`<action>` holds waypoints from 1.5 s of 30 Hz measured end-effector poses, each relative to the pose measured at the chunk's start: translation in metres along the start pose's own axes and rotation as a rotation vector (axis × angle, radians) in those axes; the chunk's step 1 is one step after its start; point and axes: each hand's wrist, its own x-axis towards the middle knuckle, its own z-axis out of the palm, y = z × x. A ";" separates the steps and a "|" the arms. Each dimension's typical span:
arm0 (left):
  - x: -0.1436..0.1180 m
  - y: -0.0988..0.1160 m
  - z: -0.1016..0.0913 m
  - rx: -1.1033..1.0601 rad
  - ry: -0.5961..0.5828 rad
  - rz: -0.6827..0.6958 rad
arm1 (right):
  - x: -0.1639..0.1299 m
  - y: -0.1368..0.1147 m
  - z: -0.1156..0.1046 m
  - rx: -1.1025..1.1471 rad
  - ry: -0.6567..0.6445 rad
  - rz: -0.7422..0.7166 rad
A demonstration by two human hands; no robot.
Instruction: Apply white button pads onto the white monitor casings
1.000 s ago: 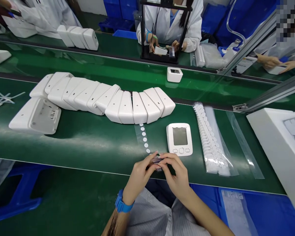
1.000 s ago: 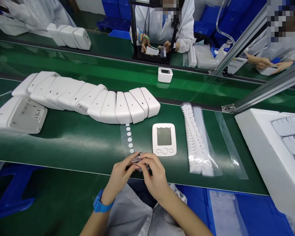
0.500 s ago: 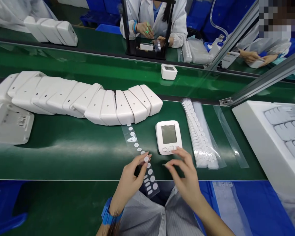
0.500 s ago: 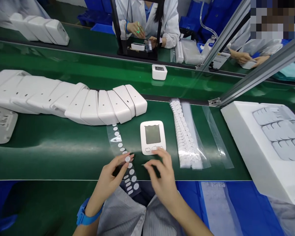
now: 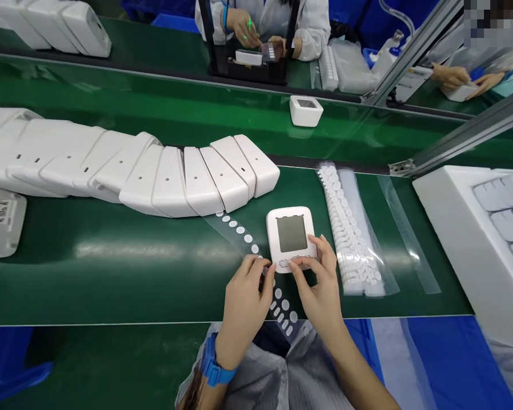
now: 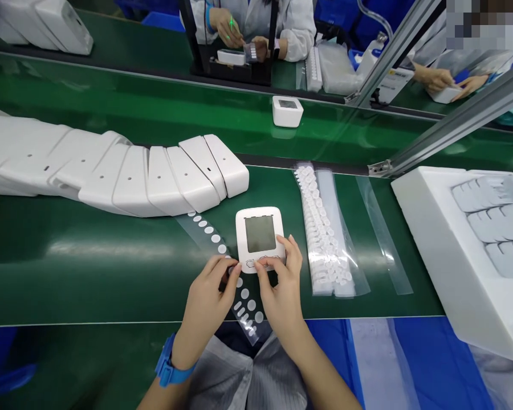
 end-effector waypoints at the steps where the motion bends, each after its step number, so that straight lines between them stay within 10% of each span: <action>1: 0.001 -0.001 0.001 0.013 0.017 0.003 | 0.000 0.000 0.001 -0.004 0.005 -0.001; 45: 0.007 0.005 0.009 0.139 0.076 -0.040 | 0.008 -0.015 -0.002 -0.153 -0.100 0.022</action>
